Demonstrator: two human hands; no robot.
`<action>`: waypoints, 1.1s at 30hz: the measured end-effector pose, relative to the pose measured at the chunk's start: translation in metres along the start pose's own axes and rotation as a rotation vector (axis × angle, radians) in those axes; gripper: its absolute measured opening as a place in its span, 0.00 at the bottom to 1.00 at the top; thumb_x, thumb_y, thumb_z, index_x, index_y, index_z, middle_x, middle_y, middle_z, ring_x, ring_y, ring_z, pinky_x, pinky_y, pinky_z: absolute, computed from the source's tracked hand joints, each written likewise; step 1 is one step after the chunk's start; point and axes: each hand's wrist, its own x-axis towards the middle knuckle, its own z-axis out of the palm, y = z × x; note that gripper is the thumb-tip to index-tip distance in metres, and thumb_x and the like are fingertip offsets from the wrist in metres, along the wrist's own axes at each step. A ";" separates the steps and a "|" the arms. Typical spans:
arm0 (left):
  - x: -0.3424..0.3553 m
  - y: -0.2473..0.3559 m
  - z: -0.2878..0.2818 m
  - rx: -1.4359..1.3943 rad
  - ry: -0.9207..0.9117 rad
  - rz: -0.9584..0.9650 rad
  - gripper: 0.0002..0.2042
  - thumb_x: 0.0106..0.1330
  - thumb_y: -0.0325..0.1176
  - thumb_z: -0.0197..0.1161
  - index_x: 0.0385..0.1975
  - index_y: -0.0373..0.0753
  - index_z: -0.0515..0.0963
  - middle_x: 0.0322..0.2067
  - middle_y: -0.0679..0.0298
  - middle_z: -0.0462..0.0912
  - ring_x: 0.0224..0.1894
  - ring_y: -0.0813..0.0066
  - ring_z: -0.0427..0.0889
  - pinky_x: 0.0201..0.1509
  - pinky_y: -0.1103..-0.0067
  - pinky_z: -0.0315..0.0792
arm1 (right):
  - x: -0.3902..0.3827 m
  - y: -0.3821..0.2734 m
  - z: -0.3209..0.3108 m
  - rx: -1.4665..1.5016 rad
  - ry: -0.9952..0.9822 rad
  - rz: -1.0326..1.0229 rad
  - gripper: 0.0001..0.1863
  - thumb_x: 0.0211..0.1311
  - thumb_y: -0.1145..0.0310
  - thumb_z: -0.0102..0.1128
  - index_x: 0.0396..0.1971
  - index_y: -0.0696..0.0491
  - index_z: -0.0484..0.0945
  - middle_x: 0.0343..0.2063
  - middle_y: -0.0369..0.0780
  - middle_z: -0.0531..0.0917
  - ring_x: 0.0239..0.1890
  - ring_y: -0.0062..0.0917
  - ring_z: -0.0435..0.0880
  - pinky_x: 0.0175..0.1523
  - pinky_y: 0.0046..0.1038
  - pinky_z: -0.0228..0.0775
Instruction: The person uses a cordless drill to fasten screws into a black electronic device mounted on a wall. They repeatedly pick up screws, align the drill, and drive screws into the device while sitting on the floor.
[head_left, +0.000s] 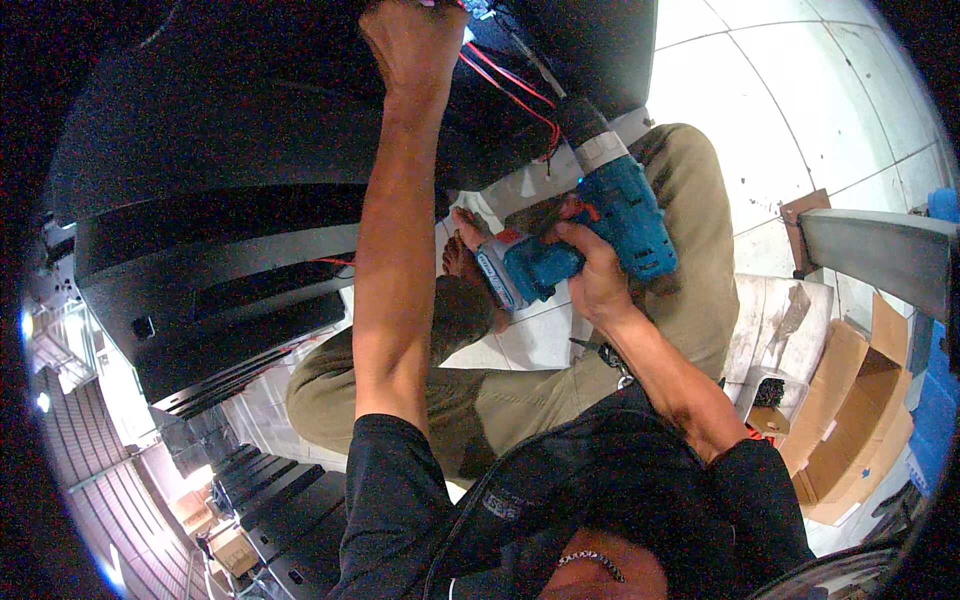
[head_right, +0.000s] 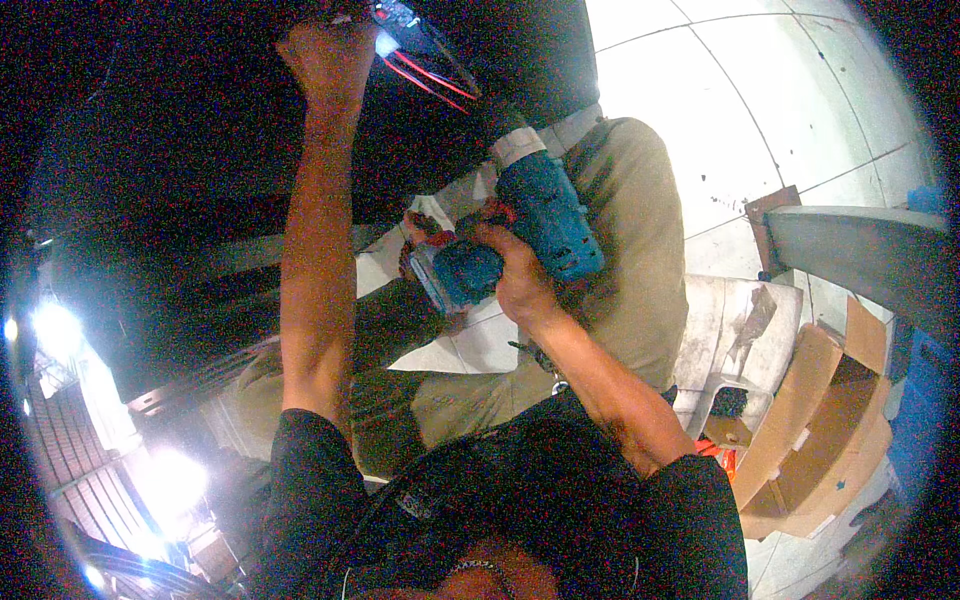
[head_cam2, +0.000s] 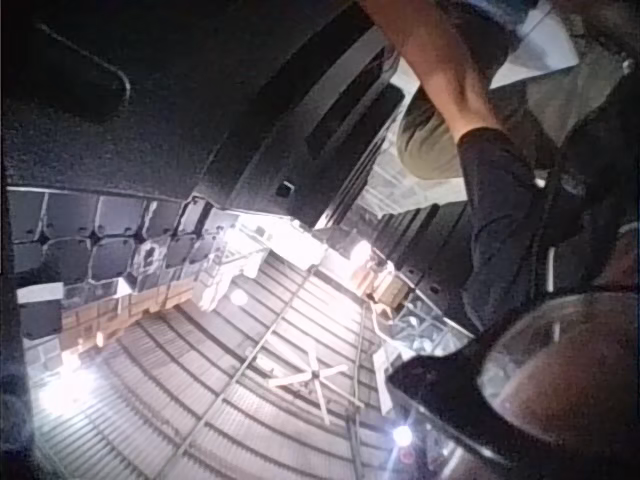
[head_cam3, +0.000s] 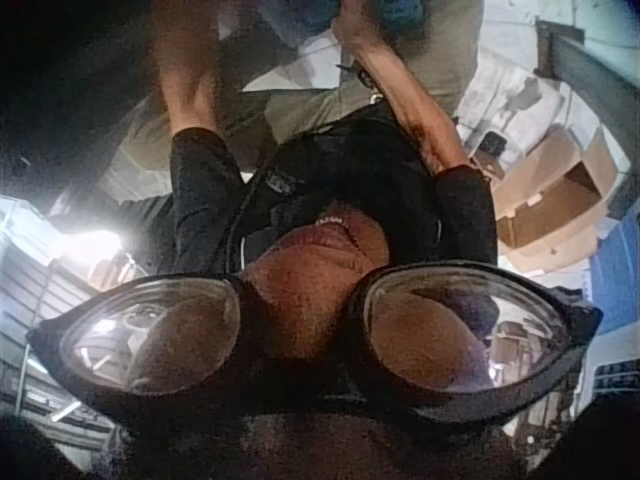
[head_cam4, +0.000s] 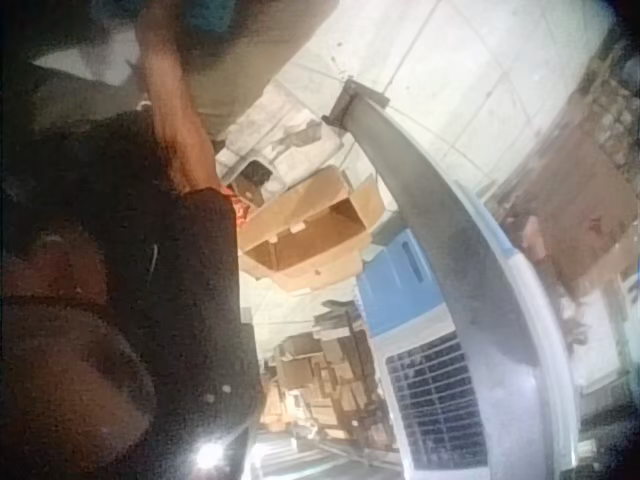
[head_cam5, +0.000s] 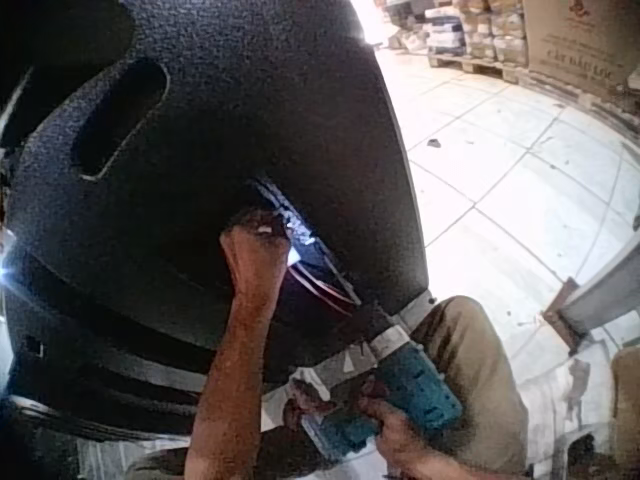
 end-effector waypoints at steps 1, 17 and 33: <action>0.000 0.000 0.000 -0.013 0.012 -0.010 0.04 0.51 0.23 0.62 0.18 0.32 0.79 0.22 0.50 0.81 0.27 0.52 0.82 0.31 0.66 0.75 | 0.000 -0.001 0.001 0.010 0.005 0.009 0.10 0.52 0.78 0.56 0.36 0.51 0.73 0.32 0.32 0.75 0.36 0.21 0.78 0.44 0.24 0.70; 0.007 0.001 0.005 -0.073 0.086 0.078 0.03 0.49 0.22 0.60 0.16 0.33 0.78 0.19 0.50 0.79 0.25 0.52 0.80 0.29 0.66 0.73 | 0.017 0.006 -0.007 0.076 -0.027 0.000 0.13 0.51 0.76 0.60 0.38 0.51 0.74 0.34 0.32 0.76 0.37 0.21 0.77 0.45 0.23 0.69; 0.000 -0.008 -0.025 0.460 -0.234 0.024 0.10 0.51 0.30 0.64 0.35 0.41 0.80 0.30 0.58 0.83 0.27 0.63 0.82 0.31 0.71 0.76 | 0.000 0.007 -0.019 -0.862 -0.181 -0.344 0.13 0.56 0.72 0.53 0.42 0.56 0.79 0.42 0.42 0.82 0.49 0.31 0.78 0.58 0.31 0.66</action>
